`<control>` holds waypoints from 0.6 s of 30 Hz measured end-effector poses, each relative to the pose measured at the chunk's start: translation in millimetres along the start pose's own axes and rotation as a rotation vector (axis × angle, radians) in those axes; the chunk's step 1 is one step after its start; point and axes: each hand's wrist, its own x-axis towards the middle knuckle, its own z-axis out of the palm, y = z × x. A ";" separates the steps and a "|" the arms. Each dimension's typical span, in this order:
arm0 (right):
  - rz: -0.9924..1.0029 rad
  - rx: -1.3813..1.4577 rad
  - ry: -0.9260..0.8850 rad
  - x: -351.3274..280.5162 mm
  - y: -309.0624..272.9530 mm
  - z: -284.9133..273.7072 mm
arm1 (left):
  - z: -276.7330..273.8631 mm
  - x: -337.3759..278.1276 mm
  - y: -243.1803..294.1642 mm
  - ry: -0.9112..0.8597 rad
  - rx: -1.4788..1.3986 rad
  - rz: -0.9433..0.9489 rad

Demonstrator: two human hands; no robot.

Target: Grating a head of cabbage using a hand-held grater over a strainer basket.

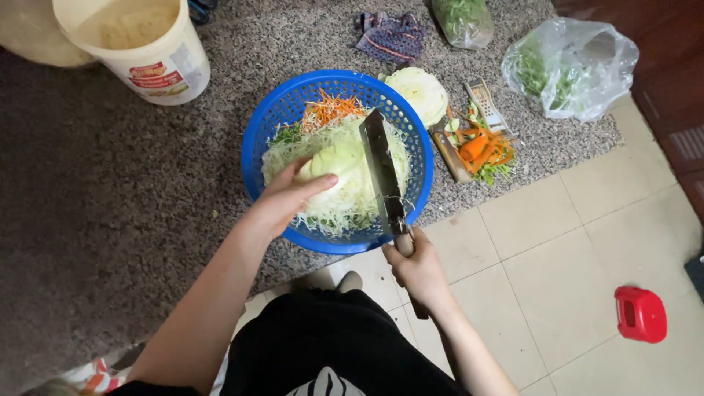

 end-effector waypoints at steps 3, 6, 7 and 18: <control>-0.011 -0.158 0.063 1.7 10.9 -11.6 | 4.5 -14.4 8.5 0.098 0.112 0.025; -0.021 -0.057 -0.013 -1.9 13.1 -22.2 | -0.5 -11.6 -4.2 0.165 0.074 0.137; -0.027 -0.059 -0.017 -0.2 15.2 -25.3 | -0.4 -10.6 -7.9 0.170 0.074 0.142; -0.110 -0.063 -0.018 7.6 8.4 -18.5 | -27.3 19.4 -23.2 0.116 -0.252 0.372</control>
